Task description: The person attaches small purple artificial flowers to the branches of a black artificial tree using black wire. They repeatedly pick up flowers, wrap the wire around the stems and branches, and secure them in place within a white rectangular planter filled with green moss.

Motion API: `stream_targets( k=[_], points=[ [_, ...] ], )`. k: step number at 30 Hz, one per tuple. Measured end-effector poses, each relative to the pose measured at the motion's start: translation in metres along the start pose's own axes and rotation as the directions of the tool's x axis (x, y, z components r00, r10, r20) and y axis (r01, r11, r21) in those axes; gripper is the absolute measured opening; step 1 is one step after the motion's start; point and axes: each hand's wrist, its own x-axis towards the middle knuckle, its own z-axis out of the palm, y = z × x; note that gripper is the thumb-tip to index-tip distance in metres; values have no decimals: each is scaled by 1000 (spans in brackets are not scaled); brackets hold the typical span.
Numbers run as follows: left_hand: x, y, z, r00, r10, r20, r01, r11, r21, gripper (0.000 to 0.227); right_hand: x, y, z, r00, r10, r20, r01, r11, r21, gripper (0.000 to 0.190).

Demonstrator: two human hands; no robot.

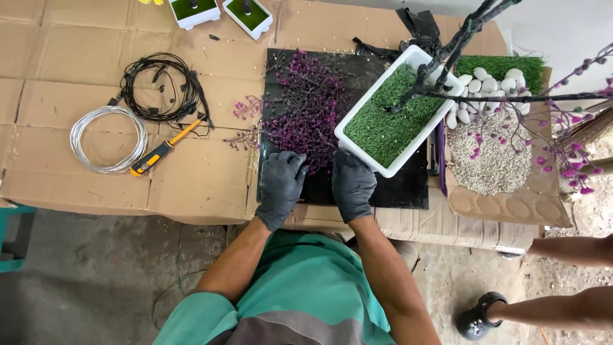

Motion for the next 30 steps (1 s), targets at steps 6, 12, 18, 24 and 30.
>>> stream_targets(
  k=[6,12,18,24,30],
  points=[
    [13,2,-23,986,-70,-149,32,970,-243,58,4,-9,-48,985,94,-143,-82,993,90,7],
    [42,12,-55,952,-120,-280,18,940,-340,59,5,-9,-78,946,297,-133,-272,946,178,12],
    [46,1,-30,983,-42,-179,-40,902,-430,86,5,-21,-93,856,511,74,-488,754,440,11],
    [57,8,-41,980,100,-172,-164,896,-414,62,19,-39,-128,920,391,-37,-292,744,601,13],
    [46,-2,-8,970,-119,-214,1,877,-481,17,11,-31,-112,925,357,-131,-260,846,466,13]
  ],
)
